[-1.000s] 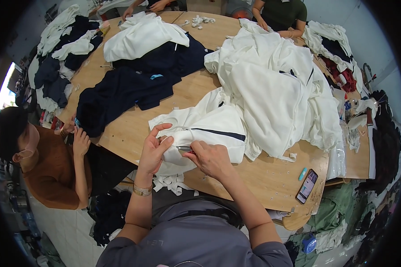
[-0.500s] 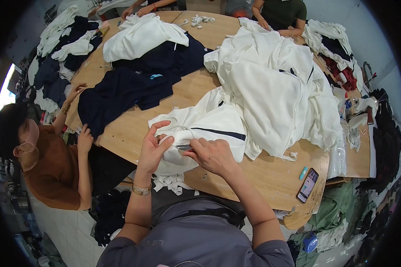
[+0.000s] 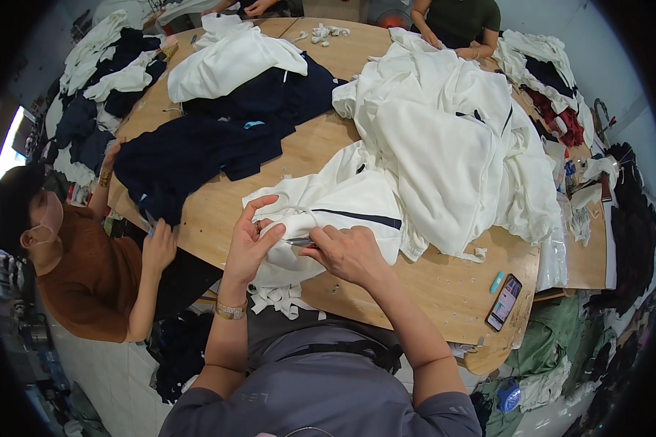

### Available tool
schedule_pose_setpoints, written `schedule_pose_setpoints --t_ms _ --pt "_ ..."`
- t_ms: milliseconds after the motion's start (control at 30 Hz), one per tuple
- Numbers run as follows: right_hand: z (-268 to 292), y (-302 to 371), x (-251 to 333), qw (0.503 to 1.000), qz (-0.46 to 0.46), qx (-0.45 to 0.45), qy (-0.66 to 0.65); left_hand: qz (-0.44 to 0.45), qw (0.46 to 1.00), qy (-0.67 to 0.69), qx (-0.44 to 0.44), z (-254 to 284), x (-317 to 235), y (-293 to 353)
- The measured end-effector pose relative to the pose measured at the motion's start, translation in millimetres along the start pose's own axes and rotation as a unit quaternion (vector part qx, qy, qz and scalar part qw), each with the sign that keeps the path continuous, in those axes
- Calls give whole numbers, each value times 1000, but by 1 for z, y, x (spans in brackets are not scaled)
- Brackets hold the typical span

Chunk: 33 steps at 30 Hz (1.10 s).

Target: Using scissors to trim loose threads and excess fabric from the waistband of white shorts.

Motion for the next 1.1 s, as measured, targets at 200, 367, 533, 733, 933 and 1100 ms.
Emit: schedule_pose_setpoints --t_ms 200,367,533,733,933,1100 --pt "0 -2 2 1000 6 -2 -4 -13 1000 -6 5 0 0 -1" --pt "-6 3 -8 989 -78 -41 -122 -9 1000 -9 -4 3 -3 -1" --pt "-25 39 -60 839 -352 -236 -340 -91 969 -203 -110 44 -2 4" --pt "-35 101 -106 769 -478 -256 -339 -153 754 -578 -273 79 -10 26" --pt "-83 116 -97 747 -461 -259 -403 -213 799 -507 -241 25 -6 19" --pt "-88 73 -75 807 -398 -209 -383 -71 942 -328 -31 -35 52 7"
Point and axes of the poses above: each hand's wrist, its own y-axis away from the middle knuckle, its own z-axis out of the back of the hand, x = y × z, the point moved 2 cm from there along -y, towards the middle knuckle, and after that the axes turned 4 degrees about y, right-handed, at the moved point
